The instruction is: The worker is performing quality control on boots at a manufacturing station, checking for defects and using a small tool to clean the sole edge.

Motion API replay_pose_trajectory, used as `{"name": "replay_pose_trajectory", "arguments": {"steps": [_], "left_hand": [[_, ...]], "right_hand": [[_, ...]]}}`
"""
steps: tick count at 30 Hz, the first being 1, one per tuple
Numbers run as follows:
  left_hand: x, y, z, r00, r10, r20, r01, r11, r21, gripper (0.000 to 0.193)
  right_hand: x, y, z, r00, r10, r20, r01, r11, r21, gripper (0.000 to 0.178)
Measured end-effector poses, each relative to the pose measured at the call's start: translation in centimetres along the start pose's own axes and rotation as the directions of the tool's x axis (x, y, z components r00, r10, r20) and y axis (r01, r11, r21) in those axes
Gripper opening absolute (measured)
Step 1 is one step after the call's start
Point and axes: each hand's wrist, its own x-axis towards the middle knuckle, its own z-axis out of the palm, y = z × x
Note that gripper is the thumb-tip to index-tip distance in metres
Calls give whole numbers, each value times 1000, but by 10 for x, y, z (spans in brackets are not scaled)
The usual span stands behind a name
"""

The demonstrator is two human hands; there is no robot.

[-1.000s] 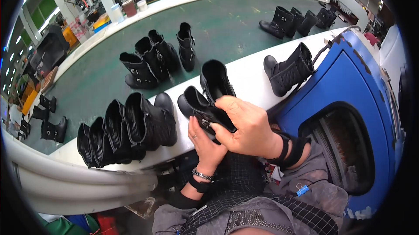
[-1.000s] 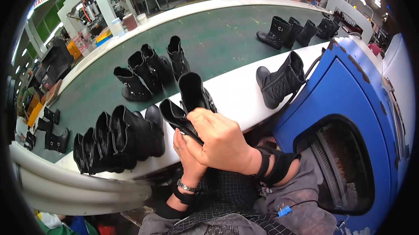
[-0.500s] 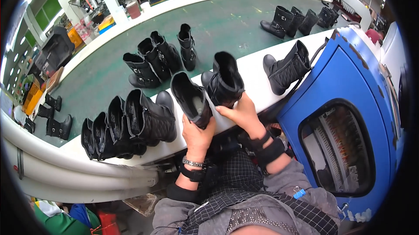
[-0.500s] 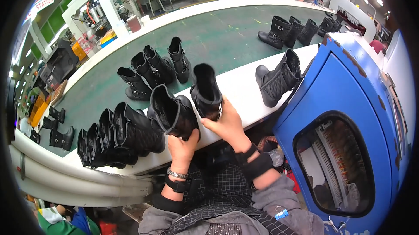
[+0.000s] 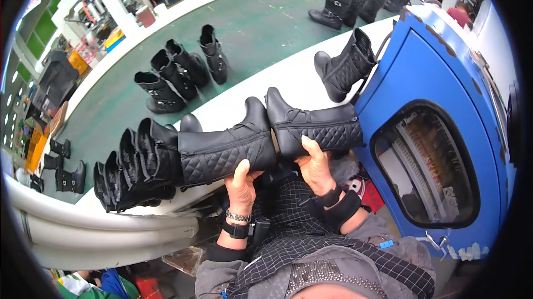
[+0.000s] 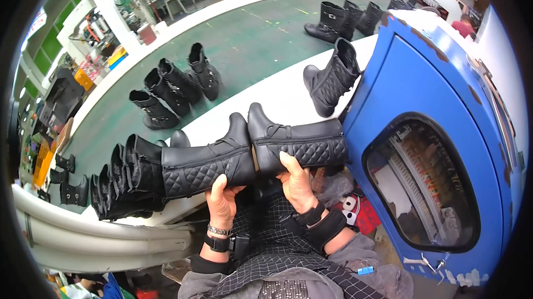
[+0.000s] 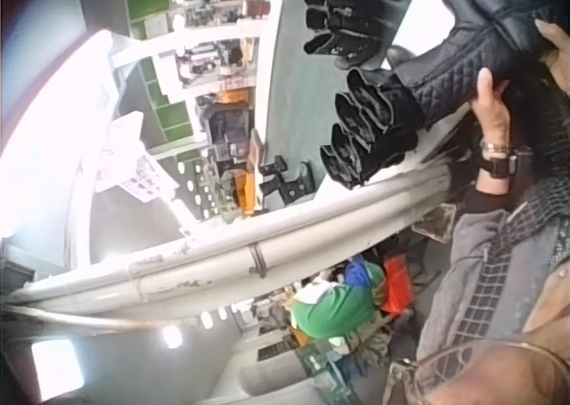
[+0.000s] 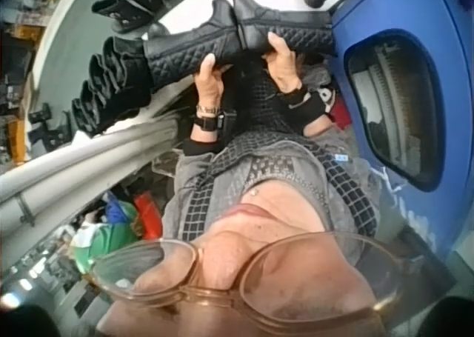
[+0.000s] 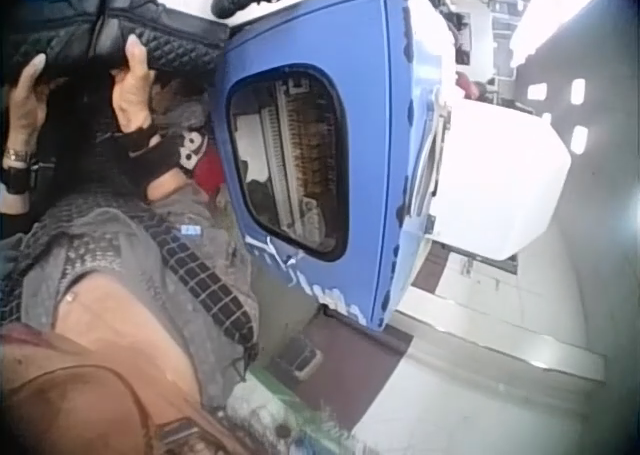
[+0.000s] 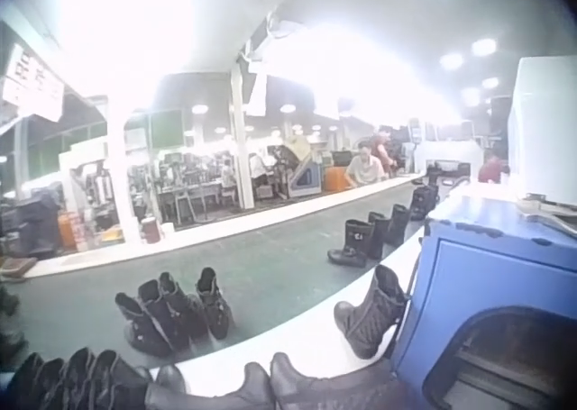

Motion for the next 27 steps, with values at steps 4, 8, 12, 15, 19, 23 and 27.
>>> {"name": "replay_pose_trajectory", "arguments": {"steps": [4, 8, 12, 15, 19, 23, 27], "left_hand": [[-12, -20, 2, 996, -55, 68, 61, 993, -99, 37], [-18, -32, 5, 991, -88, 101, 105, 978, -181, 36], [-19, -31, 8, 990, -93, 103, 106, 987, -124, 40], [-20, -33, 7, 993, -88, 80, 97, 988, -118, 41], [-20, -31, 8, 994, -82, 77, 90, 990, -106, 41], [-18, -34, 3, 991, -93, 94, 102, 990, -100, 41], [-19, -32, 7, 993, -88, 84, 96, 990, -103, 39]], "right_hand": [[-11, 3, -28, 997, 74, -1, -73, 980, 184, 28], [-18, 6, -37, 993, 117, 34, -121, 973, 197, 29], [-18, 7, -44, 992, 126, 29, -129, 982, 138, 36], [-20, 4, -40, 993, 114, 31, -117, 986, 116, 37], [-20, 5, -42, 991, 126, 40, -130, 987, 96, 37], [-22, -1, -37, 991, 126, 40, -129, 988, 89, 34], [-20, 2, -40, 992, 119, 33, -121, 989, 88, 32]]}}
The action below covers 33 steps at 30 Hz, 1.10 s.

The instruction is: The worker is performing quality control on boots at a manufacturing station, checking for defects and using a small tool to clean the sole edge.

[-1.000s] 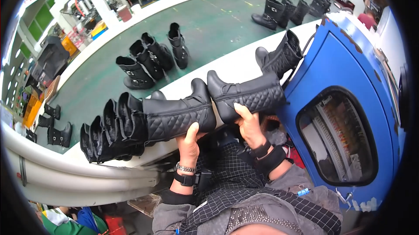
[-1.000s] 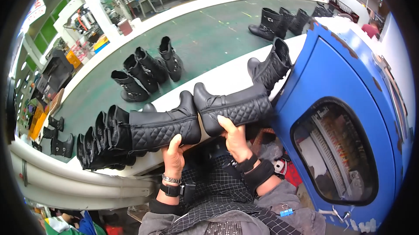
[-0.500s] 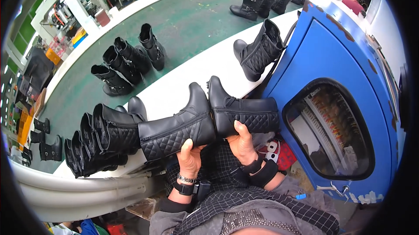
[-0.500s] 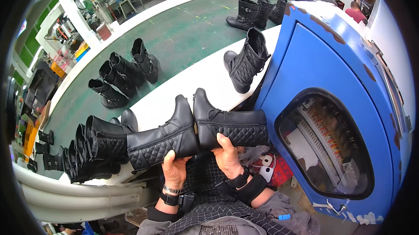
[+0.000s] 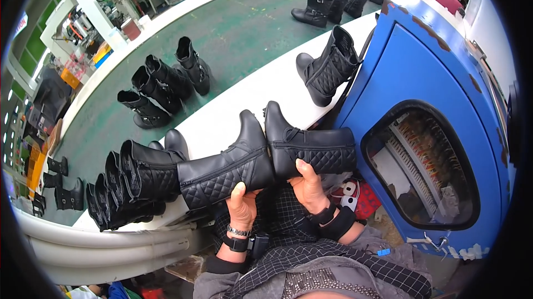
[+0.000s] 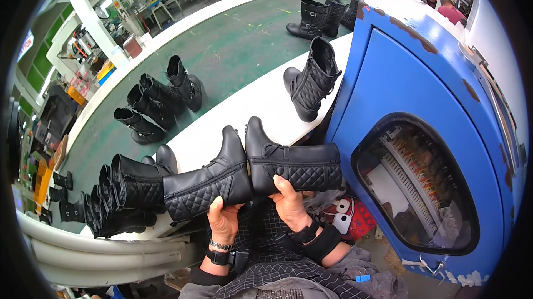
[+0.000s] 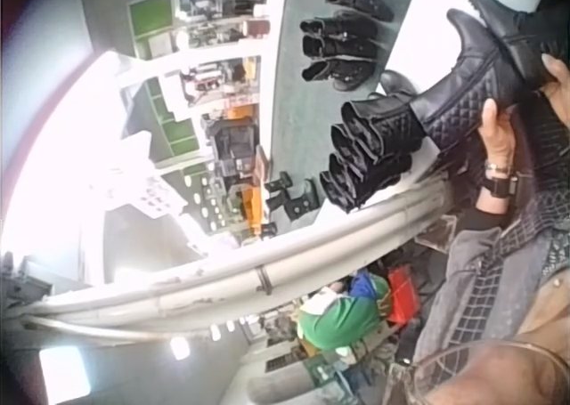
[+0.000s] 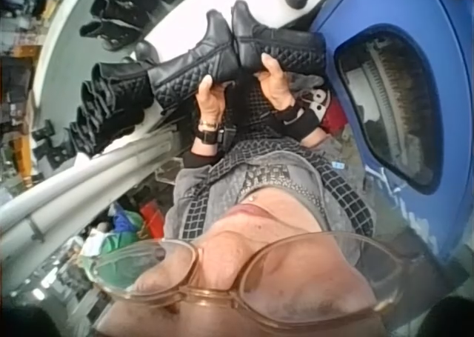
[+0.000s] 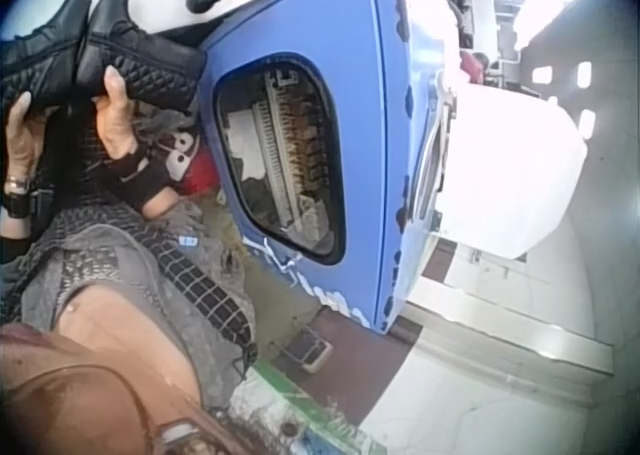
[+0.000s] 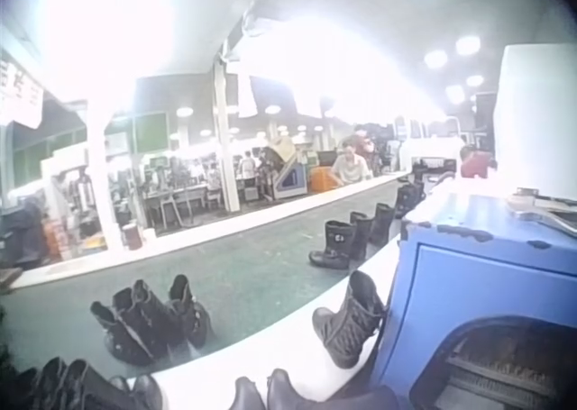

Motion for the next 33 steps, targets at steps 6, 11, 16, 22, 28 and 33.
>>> {"name": "replay_pose_trajectory", "arguments": {"steps": [6, 11, 16, 22, 28, 33], "left_hand": [[1, -2, -9, 1000, -11, 13, 10, 1000, 6, 38], [1, -2, -6, 1000, -3, 2, 3, 1000, 11, 38], [0, 1, -1, 1000, 6, -2, -6, 1000, 11, 39], [2, -1, -9, 999, -28, 31, 28, 999, -19, 45], [2, -1, -4, 1000, 0, 21, 0, 1000, 1, 45], [8, 11, 4, 998, 51, -25, -47, 989, 142, 39]], "right_hand": [[-3, -1, 8, 999, -1, -39, 3, 999, 40, 20], [-1, 1, -1, 1000, 1, -16, -2, 1000, -23, 33], [-2, -1, 6, 1000, 6, -23, -6, 1000, -2, 26], [1, 0, 2, 1000, 0, -20, -1, 1000, -17, 25], [4, 6, -5, 1000, -10, -24, 9, 999, -47, 30], [12, -3, 1, 989, -92, -119, 70, 982, -174, 26]]}}
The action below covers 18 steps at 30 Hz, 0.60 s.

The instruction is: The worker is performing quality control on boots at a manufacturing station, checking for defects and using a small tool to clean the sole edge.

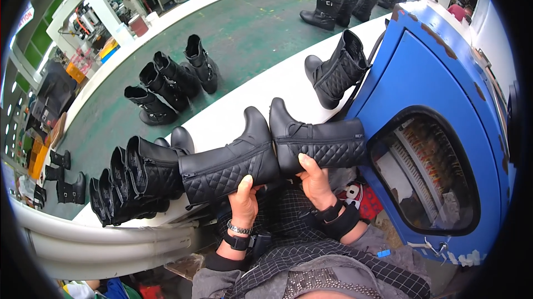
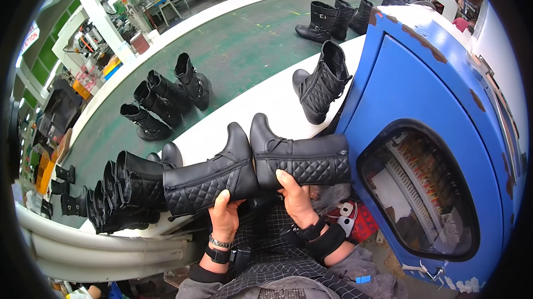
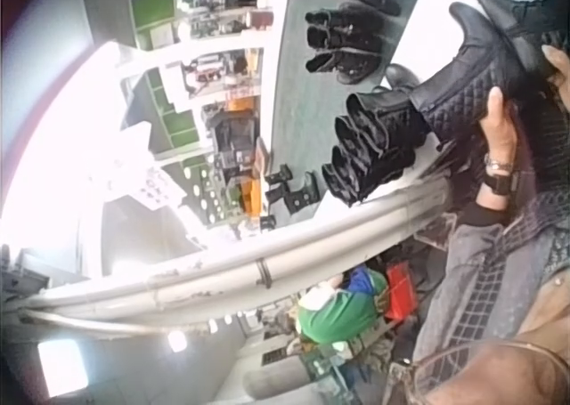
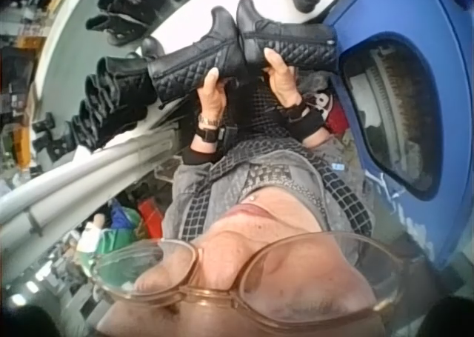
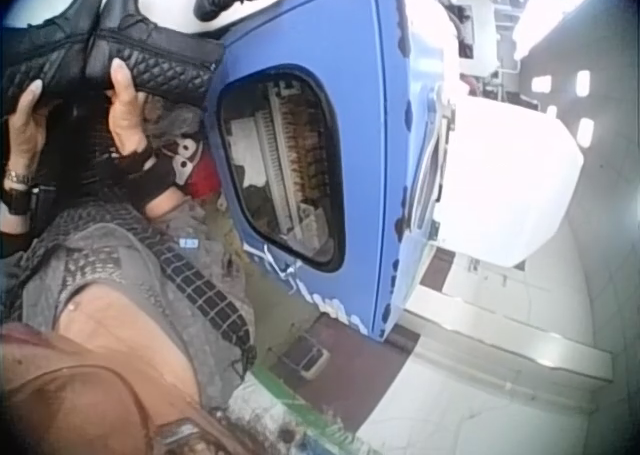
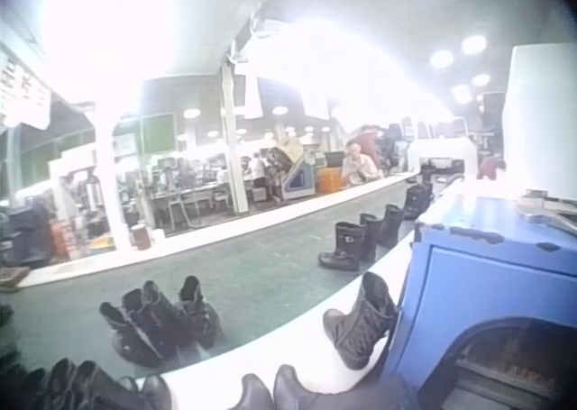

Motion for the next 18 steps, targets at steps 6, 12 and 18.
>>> {"name": "replay_pose_trajectory", "arguments": {"steps": [6, 12, 18], "left_hand": [[5, 19, 8, 993, 116, -11, -109, 954, 281, 36], [47, 46, 52, 991, 28, 129, -121, 581, 804, 63], [18, 48, 3, 920, 292, 260, -389, 610, 691, 57]], "right_hand": [[9, -16, 16, 970, -238, 47, 242, 935, -261, 28], [25, -26, 33, 912, -371, 173, 408, 791, -455, 33], [34, -35, 35, 928, -299, 222, 372, 775, -511, 31]]}}
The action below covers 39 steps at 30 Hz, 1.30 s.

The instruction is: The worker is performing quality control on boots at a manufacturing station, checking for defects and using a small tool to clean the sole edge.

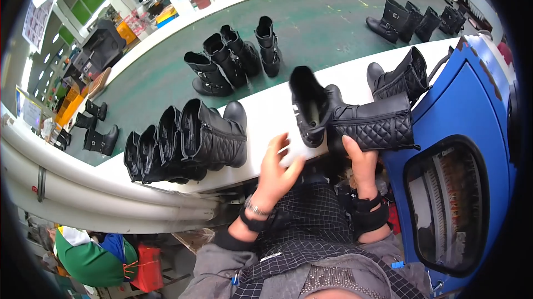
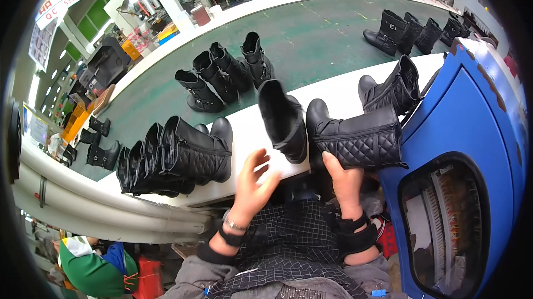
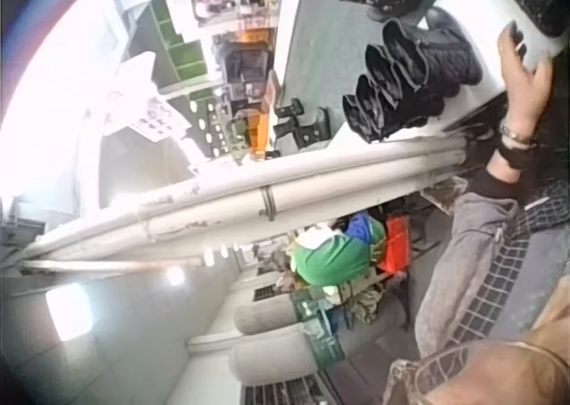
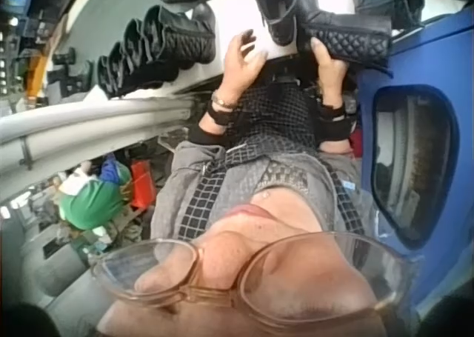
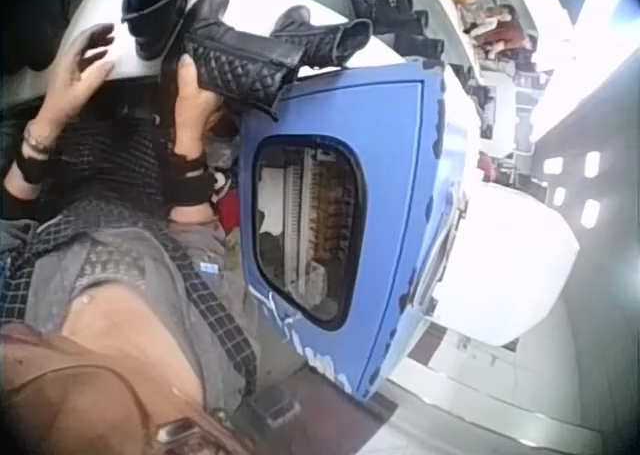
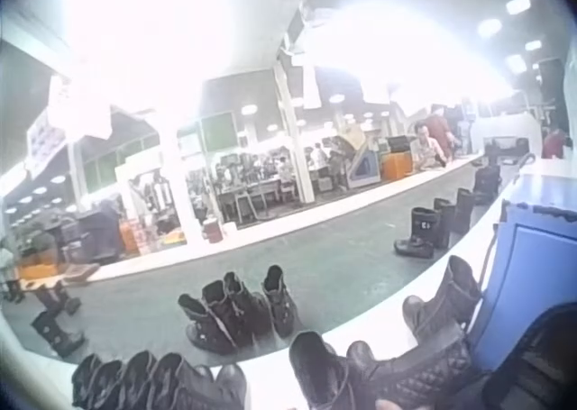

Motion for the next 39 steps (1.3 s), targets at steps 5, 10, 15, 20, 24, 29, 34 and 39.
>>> {"name": "replay_pose_trajectory", "arguments": {"steps": [5, 10, 15, 20, 24, 29, 34, 39], "left_hand": [[-65, -6, -61, 908, -21, -418, 142, 955, 261, 44], [-39, -15, -71, 914, 112, -390, 59, 915, 399, 62], [9, -26, -72, 843, 78, -532, 220, 853, 473, 67], [42, -28, -72, 847, 96, -524, 157, 895, 418, 59], [56, -17, -79, 860, -274, -430, 188, 954, -232, 32], [45, 9, -74, 892, -329, -311, 60, 767, -639, 26], [43, 70, -78, 925, -284, -251, -79, 503, -861, 15], [38, 109, -92, 959, -75, -272, -216, 424, -880, 12]], "right_hand": [[-4, -1, 4, 987, -163, -17, 159, 979, -129, 30], [-1, -6, 5, 992, -126, 26, 128, 989, -79, 27], [-4, 3, 6, 988, -147, 38, 151, 983, -103, 29], [-4, 5, 3, 993, -117, 20, 118, 989, -84, 30], [-3, 2, 5, 998, -55, 8, 56, 997, -58, 32], [1, -12, 7, 985, -168, 49, 172, 983, -73, 36], [3, -11, 5, 964, -249, 97, 267, 911, -315, 44], [-3, -23, 32, 953, -188, 238, 278, 855, -437, 52]]}}
